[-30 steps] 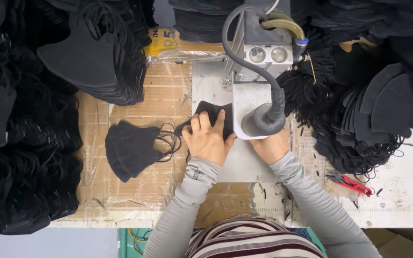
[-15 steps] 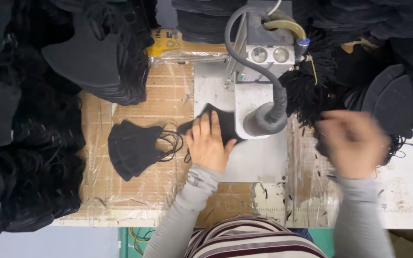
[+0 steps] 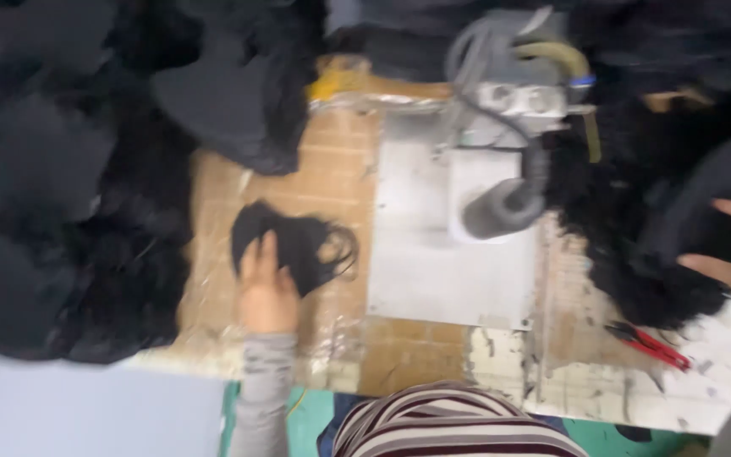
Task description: Using an ultrasonic welding machine to attach ear loops to fabric mask blanks in a production facility.
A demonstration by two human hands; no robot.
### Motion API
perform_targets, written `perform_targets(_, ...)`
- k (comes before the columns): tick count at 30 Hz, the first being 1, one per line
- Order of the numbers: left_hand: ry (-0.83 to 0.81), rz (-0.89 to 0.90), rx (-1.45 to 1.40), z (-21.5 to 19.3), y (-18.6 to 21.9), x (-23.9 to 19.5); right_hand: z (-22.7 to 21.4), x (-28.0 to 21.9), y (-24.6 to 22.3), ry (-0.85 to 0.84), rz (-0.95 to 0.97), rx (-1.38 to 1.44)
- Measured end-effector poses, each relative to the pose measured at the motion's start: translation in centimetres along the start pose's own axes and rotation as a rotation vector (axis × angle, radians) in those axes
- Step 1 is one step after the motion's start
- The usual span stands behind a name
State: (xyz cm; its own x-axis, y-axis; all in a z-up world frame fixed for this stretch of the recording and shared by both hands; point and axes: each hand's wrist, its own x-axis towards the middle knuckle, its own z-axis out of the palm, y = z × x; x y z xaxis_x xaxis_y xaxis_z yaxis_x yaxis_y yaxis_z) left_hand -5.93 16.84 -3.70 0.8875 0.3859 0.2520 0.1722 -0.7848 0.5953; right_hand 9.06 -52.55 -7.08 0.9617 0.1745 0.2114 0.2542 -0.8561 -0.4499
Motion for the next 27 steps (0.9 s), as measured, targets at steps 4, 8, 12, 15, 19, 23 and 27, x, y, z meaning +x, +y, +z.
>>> perform_targets(4, -0.044, 0.028, 0.153, 1.3, -1.6, 0.1, -5.7, 0.5, -10.3, -0.076, -0.010, -0.160)
perform_targets(8, 0.014, 0.057, 0.256, -0.6, 1.7, 0.1, -6.7, 0.6, -12.6, -0.044, 0.056, 0.022)
perform_targets(12, 0.167, 0.100, 0.322, -0.8, 5.0, -0.6, -4.3, 0.2, -11.9, 0.113, 0.030, -0.174)
perform_targets(15, 0.178, 0.108, 0.160, -0.7, 7.1, -0.9, -3.5, -0.2, -12.4, 0.167, -0.116, -0.356)
perform_targets(19, 0.096, 0.225, -0.012, -0.1, 10.4, -1.3, -3.8, -2.2, -10.8, 0.266, -0.082, -0.336)
perform_targets(23, -0.208, 0.311, -0.327, 1.3, 14.0, -2.8, -6.4, -3.4, -17.0, 0.436, 0.092, -0.236)
perform_targets(27, -0.438, 0.390, -0.563, 0.5, 21.8, -1.8, -4.6, -3.4, -27.4, 0.166, 0.221, 0.177)
